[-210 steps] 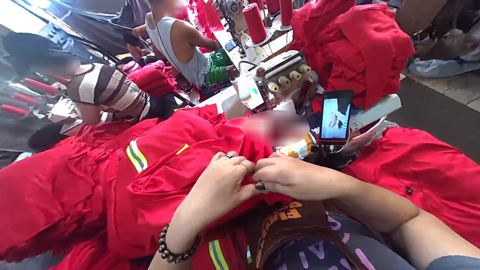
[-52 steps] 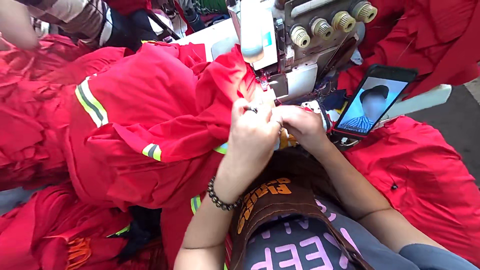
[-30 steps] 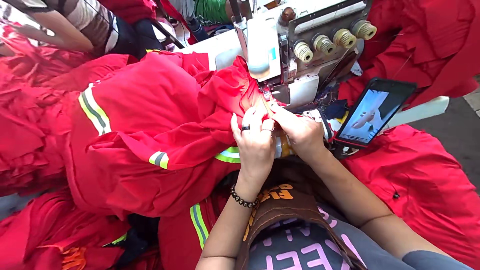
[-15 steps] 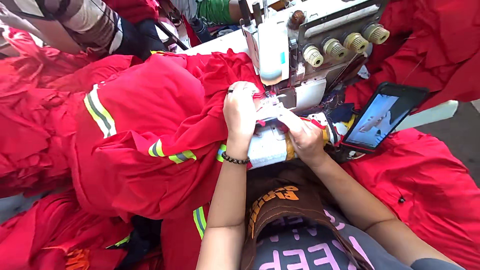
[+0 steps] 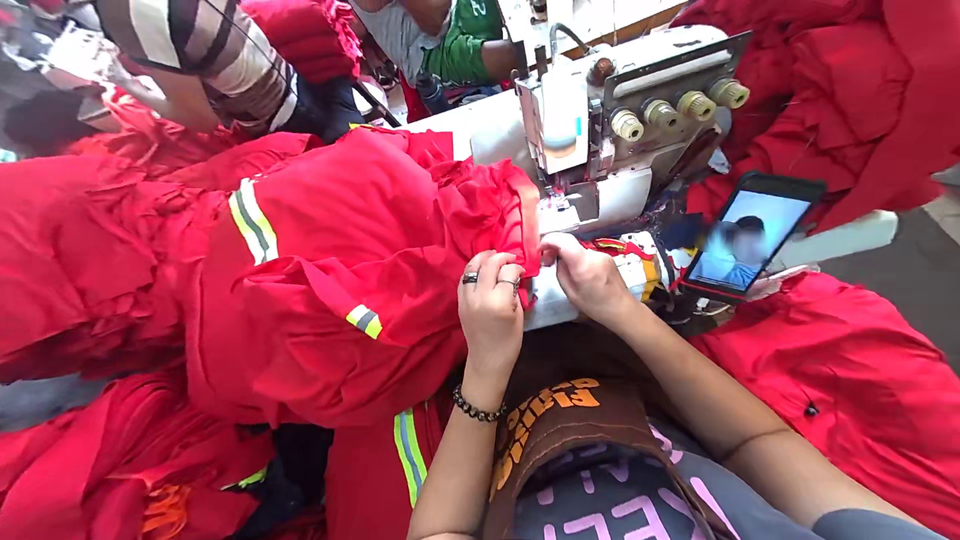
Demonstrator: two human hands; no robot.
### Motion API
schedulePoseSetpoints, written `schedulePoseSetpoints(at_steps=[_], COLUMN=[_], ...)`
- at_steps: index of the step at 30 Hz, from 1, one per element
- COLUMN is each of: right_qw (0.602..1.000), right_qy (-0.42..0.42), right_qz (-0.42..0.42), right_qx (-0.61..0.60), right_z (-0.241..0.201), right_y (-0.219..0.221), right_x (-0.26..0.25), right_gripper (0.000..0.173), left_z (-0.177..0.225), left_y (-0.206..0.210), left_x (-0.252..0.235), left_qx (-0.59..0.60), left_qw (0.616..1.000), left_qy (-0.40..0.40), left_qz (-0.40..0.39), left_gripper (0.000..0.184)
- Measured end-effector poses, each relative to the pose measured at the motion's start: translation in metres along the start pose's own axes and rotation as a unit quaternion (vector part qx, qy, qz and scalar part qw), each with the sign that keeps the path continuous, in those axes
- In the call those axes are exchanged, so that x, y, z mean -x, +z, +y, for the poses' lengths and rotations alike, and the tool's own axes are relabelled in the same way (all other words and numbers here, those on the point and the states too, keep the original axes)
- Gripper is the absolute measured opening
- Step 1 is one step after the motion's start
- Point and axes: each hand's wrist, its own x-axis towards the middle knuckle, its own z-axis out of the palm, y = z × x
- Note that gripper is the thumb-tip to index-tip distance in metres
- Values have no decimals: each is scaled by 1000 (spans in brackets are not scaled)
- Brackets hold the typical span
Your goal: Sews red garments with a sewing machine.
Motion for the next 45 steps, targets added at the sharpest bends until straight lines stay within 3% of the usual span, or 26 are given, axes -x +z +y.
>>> schedulePoseSetpoints(at_steps=[3, 5, 7, 9, 10, 12, 14, 17, 19, 21, 25, 26, 28, 29, 31, 33, 34, 36, 37, 40, 43, 45], right_qw=[987, 981, 994, 977, 933, 834, 745, 588, 558, 564, 573, 576, 590, 616, 717, 804, 834, 851, 842, 827, 907, 929], right_qy=[31, 70, 91, 80, 81, 80, 88, 164, 170, 166, 145, 132, 119, 121, 118, 8, -30, -50, -47, -4, 85, 137], right_qz=[-36, -35, 6, 0, -47, -193, -252, -187, -136, -111, -111, -121, -145, -160, -197, -290, -323, -360, -369, -350, -285, -255], right_qx=[151, 179, 68, -199, -348, -512, -612, -770, -801, -802, -799, -798, -785, -762, -658, -519, -446, -380, -390, -440, -297, -232], right_z=[22, 28, 20, -2, -16, -41, -54, -54, -47, -42, -44, -45, -48, -51, -58, -55, -55, -52, -49, -37, -20, -11], right_y=[-17, -35, -57, -77, -82, -85, -81, -80, -81, -80, -79, -79, -79, -80, -78, -69, -63, -49, -42, -29, -22, -19], right_x=[3, 2, 3, 8, 13, 26, 34, 35, 28, 24, 23, 22, 22, 23, 23, 16, 13, 14, 16, 18, 17, 25], right_gripper=[32, 31, 24, 19, 34, 58, 54, 54, 58, 62, 62, 62, 61, 58, 51, 61, 56, 47, 45, 34, 25, 17], left_z=[4, 12, 22, 31, 34, 33, 28, 16, 11, 6, 7, 8, 9, 6, -16, -53, -76, -126, -151, -212, -239, -242], left_y=[9, 5, -19, -50, -65, -87, -90, -92, -106, -112, -117, -120, -125, -129, -146, -167, -174, -176, -170, -129, -99, -96], left_x=[3, 1, -8, -23, -31, -49, -69, -78, -72, -60, -43, -41, -41, -42, -47, -47, -44, -32, -22, 17, 24, 10], left_qx=[7, 67, 168, 286, 327, 342, 291, 301, 387, 430, 413, 399, 367, 343, 286, 185, 124, 12, -38, -149, -206, -204], left_qw=[986, 967, 936, 899, 888, 896, 931, 947, 914, 883, 890, 898, 918, 932, 957, 980, 983, 971, 962, 929, 899, 880], left_qy=[46, 97, 166, 211, 217, 217, 197, 93, 25, 10, 4, 6, 19, 22, 15, -24, -53, -124, -173, -322, -386, -430], left_qz=[-163, -225, -263, -256, -242, -183, -103, -56, -117, -187, -192, -187, -151, -119, -38, 71, 125, 203, 207, 106, 32, 2], left_gripper=[23, 19, 16, 14, 14, 13, 12, 28, 22, 38, 58, 56, 32, 21, 21, 26, 29, 29, 30, 39, 45, 42])
